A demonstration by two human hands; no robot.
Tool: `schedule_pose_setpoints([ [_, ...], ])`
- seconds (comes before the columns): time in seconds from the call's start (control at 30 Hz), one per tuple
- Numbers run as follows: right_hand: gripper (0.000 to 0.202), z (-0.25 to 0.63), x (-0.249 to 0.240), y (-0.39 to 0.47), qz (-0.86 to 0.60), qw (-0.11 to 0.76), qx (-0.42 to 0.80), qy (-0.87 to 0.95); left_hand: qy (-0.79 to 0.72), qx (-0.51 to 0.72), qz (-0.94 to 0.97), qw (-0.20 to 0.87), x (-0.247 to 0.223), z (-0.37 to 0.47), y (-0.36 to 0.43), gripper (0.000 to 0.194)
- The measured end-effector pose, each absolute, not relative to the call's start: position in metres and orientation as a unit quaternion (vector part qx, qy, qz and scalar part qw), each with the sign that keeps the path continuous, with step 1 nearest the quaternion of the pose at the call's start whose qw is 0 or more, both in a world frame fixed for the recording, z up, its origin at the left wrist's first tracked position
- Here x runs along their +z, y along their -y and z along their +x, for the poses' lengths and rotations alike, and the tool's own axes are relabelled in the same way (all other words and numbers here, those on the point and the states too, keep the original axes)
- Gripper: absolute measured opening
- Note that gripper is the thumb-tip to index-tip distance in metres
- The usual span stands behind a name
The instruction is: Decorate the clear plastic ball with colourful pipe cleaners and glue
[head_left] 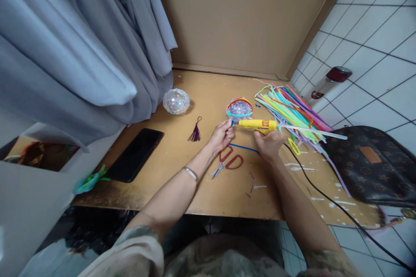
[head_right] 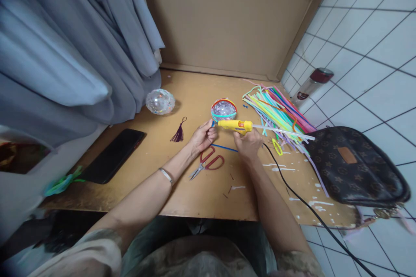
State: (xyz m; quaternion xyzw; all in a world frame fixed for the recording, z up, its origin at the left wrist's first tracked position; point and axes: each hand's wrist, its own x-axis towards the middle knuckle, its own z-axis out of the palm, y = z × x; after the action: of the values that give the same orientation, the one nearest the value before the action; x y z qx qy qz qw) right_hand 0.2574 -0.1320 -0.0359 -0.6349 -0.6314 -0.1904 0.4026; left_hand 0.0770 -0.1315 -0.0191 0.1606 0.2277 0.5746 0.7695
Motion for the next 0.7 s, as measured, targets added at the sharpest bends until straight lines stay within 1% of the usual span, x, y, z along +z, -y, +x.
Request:
schedule_pose_setpoints([
  [0.5, 0.013, 0.256, -0.0304, 0.1336, -0.656, 0.384, -0.141, 0.635, -0.232, 0.573, 0.169, 0.767, -0.0206, 0.0771, 0.1303, 0.035],
  [0.7, 0.015, 0.2557, -0.0288, 0.1346, -0.665, 0.37, -0.134, 0.635, -0.233, 0.578, 0.162, 0.765, -0.0211, 0.077, 0.1297, 0.032],
])
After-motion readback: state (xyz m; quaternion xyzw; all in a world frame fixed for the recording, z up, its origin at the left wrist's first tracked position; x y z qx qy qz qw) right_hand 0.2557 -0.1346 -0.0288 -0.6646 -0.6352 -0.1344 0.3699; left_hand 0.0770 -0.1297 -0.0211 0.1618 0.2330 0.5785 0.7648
